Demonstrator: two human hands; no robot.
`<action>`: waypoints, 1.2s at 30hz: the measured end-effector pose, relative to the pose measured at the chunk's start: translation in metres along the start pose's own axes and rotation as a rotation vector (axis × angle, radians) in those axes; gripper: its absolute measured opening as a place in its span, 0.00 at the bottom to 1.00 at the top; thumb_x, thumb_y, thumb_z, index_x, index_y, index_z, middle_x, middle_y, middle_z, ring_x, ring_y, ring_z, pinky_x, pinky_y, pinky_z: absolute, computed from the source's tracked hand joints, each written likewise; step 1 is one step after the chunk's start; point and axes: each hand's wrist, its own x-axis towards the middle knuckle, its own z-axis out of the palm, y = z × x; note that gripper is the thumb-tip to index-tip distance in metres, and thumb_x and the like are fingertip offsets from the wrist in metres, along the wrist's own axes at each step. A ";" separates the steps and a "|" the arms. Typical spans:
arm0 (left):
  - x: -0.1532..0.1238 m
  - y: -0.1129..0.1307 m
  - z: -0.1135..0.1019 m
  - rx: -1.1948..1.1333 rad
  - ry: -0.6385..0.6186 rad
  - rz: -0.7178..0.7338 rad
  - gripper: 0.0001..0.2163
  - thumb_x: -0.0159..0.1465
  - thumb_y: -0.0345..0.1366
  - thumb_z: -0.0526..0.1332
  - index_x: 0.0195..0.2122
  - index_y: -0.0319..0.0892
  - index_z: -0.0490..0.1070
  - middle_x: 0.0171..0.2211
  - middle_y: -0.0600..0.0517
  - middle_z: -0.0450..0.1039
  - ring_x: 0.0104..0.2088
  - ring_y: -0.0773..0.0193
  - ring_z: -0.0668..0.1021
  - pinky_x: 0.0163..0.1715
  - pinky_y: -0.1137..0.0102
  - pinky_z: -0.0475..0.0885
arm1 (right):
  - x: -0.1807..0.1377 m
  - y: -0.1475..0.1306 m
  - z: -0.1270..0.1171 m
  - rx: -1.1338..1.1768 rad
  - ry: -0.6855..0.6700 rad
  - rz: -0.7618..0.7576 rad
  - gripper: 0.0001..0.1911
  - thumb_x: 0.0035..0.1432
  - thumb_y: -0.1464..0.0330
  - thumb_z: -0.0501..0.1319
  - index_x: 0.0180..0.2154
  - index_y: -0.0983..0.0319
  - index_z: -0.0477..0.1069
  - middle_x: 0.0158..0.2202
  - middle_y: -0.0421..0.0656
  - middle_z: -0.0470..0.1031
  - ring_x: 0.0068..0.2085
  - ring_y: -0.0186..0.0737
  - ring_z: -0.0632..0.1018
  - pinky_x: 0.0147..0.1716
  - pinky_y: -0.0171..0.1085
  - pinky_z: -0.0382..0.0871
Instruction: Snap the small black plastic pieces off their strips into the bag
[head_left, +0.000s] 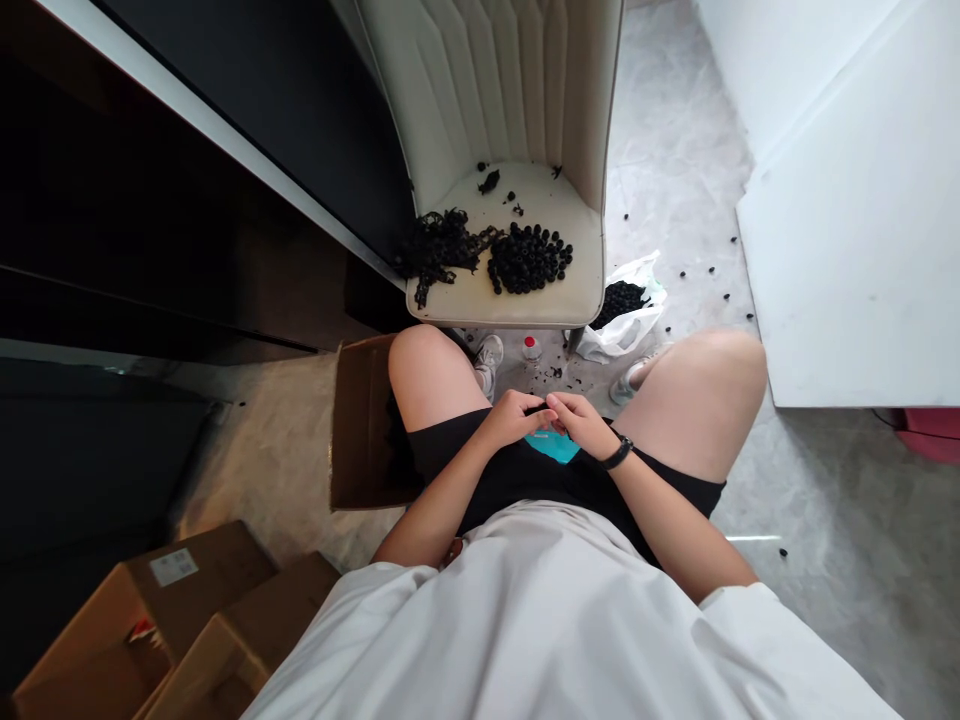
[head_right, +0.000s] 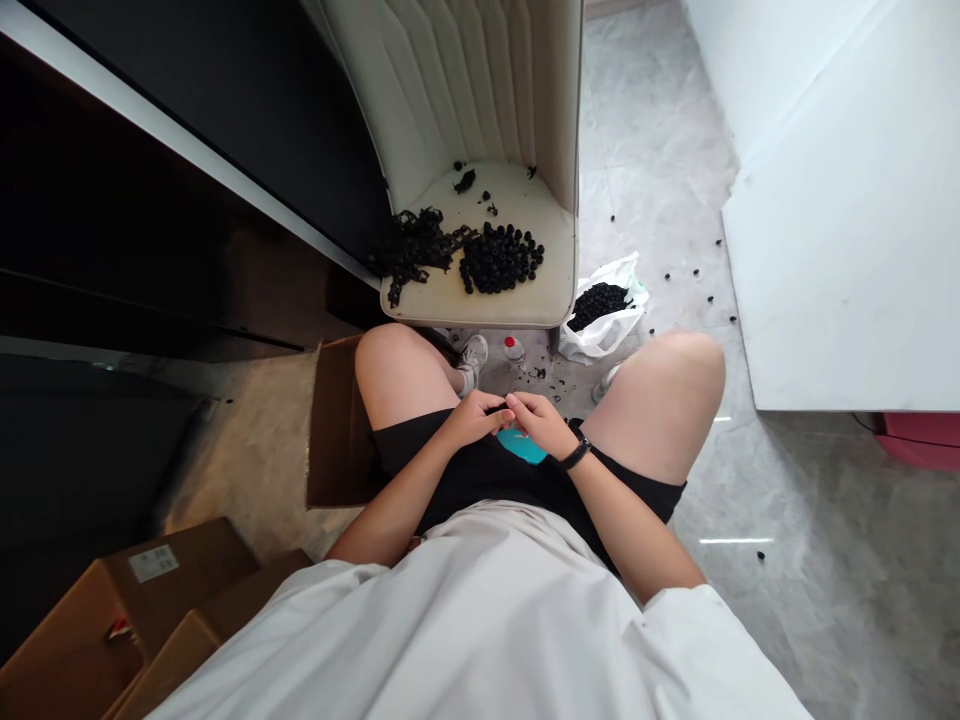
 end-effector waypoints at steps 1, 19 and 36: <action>0.000 0.001 0.000 0.012 0.006 -0.006 0.36 0.64 0.72 0.63 0.26 0.38 0.78 0.20 0.52 0.74 0.24 0.66 0.74 0.30 0.71 0.67 | 0.000 0.001 0.000 -0.008 0.012 -0.009 0.39 0.68 0.31 0.55 0.28 0.59 0.69 0.21 0.37 0.65 0.24 0.35 0.65 0.27 0.36 0.61; 0.005 -0.020 0.000 -0.381 -0.150 -0.069 0.34 0.62 0.70 0.68 0.35 0.37 0.75 0.21 0.57 0.69 0.20 0.71 0.69 0.23 0.74 0.65 | -0.002 0.011 0.013 0.156 0.070 0.047 0.37 0.60 0.31 0.64 0.28 0.59 0.69 0.21 0.36 0.62 0.23 0.32 0.60 0.23 0.36 0.56; 0.001 -0.008 0.005 0.247 0.318 0.150 0.28 0.77 0.57 0.56 0.24 0.44 0.61 0.24 0.55 0.60 0.29 0.65 0.66 0.34 0.65 0.62 | 0.003 0.014 0.011 0.022 0.263 -0.034 0.39 0.62 0.28 0.59 0.27 0.57 0.59 0.22 0.36 0.60 0.26 0.35 0.64 0.27 0.37 0.59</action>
